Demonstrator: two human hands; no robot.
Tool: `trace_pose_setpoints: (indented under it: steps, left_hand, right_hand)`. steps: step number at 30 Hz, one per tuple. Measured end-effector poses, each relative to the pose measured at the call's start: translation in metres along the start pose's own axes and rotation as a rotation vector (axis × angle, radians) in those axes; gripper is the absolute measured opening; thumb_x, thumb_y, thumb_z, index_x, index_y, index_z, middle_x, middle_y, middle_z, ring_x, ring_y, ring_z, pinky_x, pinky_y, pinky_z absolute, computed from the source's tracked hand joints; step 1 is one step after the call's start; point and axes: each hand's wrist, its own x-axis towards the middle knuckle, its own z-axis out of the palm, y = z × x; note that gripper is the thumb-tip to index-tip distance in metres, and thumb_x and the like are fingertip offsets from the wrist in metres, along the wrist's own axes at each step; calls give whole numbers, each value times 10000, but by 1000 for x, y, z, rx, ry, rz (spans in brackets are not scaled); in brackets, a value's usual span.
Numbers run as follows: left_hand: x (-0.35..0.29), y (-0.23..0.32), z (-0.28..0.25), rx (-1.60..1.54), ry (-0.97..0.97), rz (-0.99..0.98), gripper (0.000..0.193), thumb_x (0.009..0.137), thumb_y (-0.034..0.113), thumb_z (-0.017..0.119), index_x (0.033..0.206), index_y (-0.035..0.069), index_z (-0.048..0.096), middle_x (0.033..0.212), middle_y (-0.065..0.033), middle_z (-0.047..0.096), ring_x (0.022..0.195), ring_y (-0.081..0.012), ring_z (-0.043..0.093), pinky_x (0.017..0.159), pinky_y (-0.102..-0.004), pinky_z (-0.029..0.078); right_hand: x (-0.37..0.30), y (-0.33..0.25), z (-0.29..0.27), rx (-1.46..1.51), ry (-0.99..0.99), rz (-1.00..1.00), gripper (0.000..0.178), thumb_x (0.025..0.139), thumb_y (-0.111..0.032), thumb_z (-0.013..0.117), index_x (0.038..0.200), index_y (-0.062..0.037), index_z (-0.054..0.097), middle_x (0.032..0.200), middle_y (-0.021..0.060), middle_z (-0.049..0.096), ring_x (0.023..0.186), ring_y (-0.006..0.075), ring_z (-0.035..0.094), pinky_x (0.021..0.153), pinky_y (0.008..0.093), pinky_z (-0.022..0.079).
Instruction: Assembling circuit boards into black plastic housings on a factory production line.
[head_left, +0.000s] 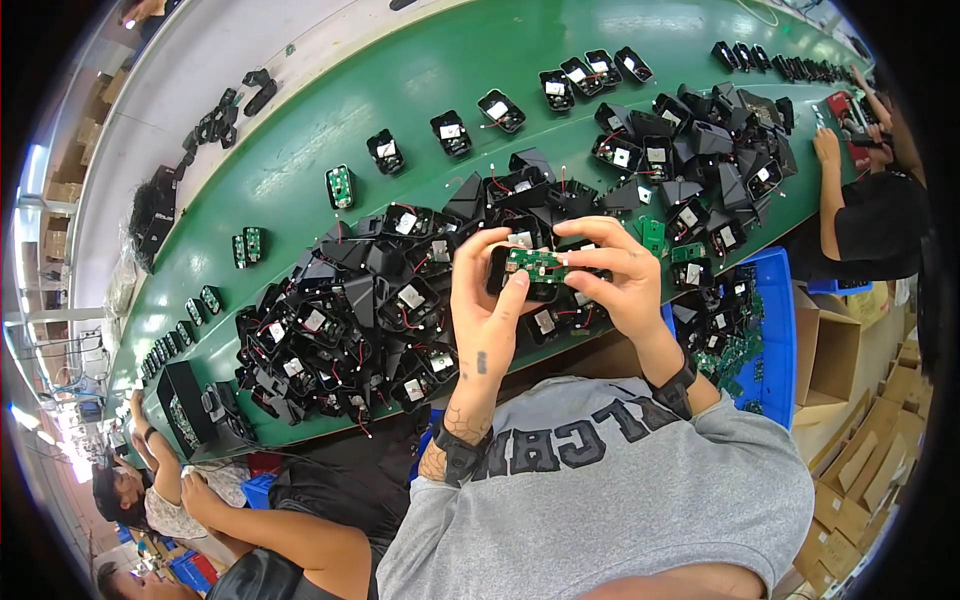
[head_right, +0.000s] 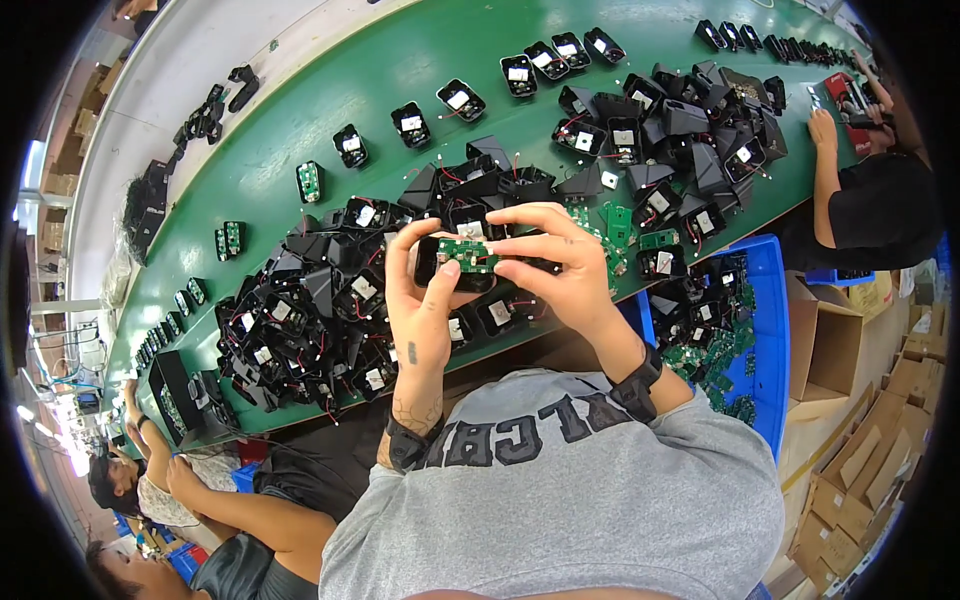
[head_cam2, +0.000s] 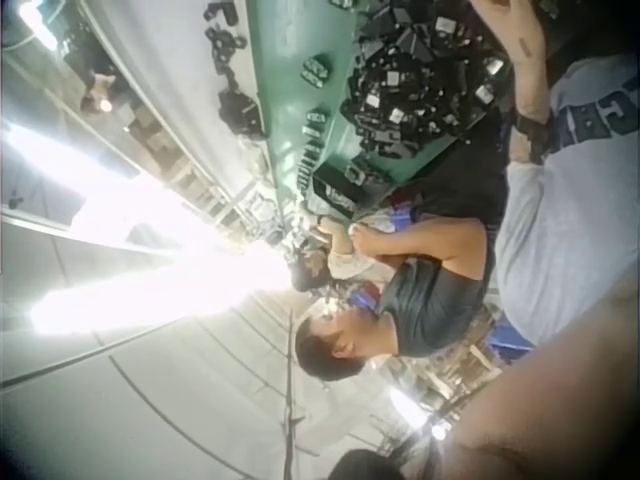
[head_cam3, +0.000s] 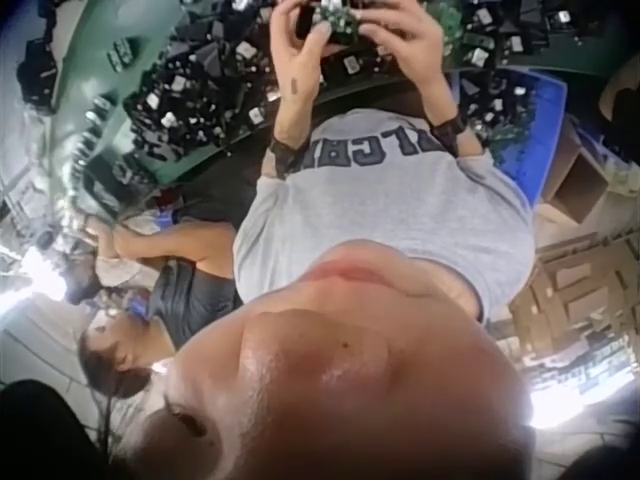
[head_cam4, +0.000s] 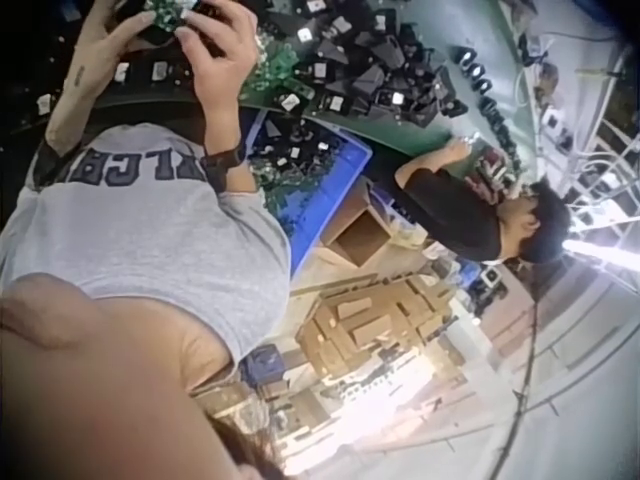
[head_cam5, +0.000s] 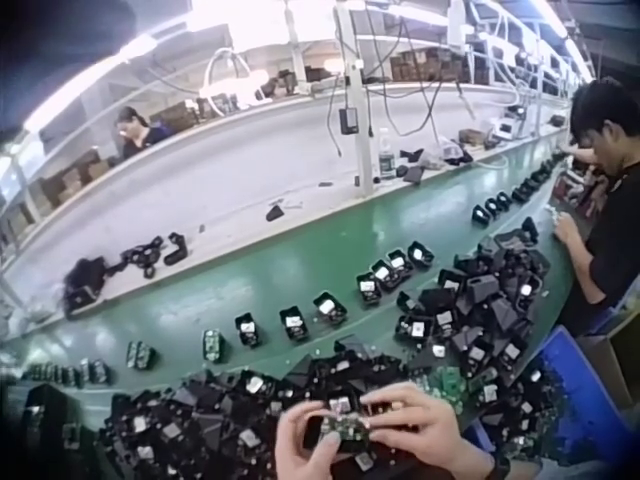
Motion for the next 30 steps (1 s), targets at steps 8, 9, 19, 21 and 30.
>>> trace_pose_setpoints:
  steps: [8, 9, 19, 21, 30]
  left_hand:
    - [3, -7, 5, 282, 48, 172, 271, 882, 2, 608, 1144, -3, 535, 1104, -46, 542, 979, -109, 525, 859, -244, 433]
    - [3, -7, 7, 282, 50, 171, 271, 882, 2, 608, 1144, -3, 535, 1104, -46, 542, 979, -109, 525, 859, -244, 433]
    - [4, -9, 8, 522, 127, 537, 262, 849, -14, 632, 1092, -8, 535, 1091, -84, 505, 984, -168, 533, 907, -279, 424]
    - [6, -9, 11, 509, 183, 646, 277, 814, -40, 653, 1070, -5, 553, 1087, -112, 521, 997, -205, 550, 884, -303, 458]
    - [4, -12, 17, 650, 177, 806, 291, 783, -54, 660, 1054, 5, 571, 1037, -145, 578, 959, -241, 599, 811, -324, 521]
  right_hand:
    - [-3, 1, 14, -57, 170, -114, 153, 768, -4, 709, 913, -55, 707, 1002, 99, 693, 1105, 321, 561, 968, 438, 420]
    - [-4, 0, 15, -134, 186, -175, 138, 774, -12, 702, 905, -58, 701, 988, 90, 696, 1119, 323, 548, 1011, 473, 388]
    - [0, -12, 11, -404, 94, -225, 108, 791, -124, 698, 884, -158, 742, 908, -5, 596, 1188, 277, 406, 1124, 529, 173]
    - [1, -19, 13, -436, 111, -147, 86, 782, -128, 707, 861, -147, 735, 954, 16, 571, 1191, 281, 393, 1109, 511, 192]
    - [9, -23, 10, -252, 98, 37, 65, 672, -42, 707, 714, -78, 672, 1187, 88, 558, 1332, 347, 345, 1086, 485, 280]
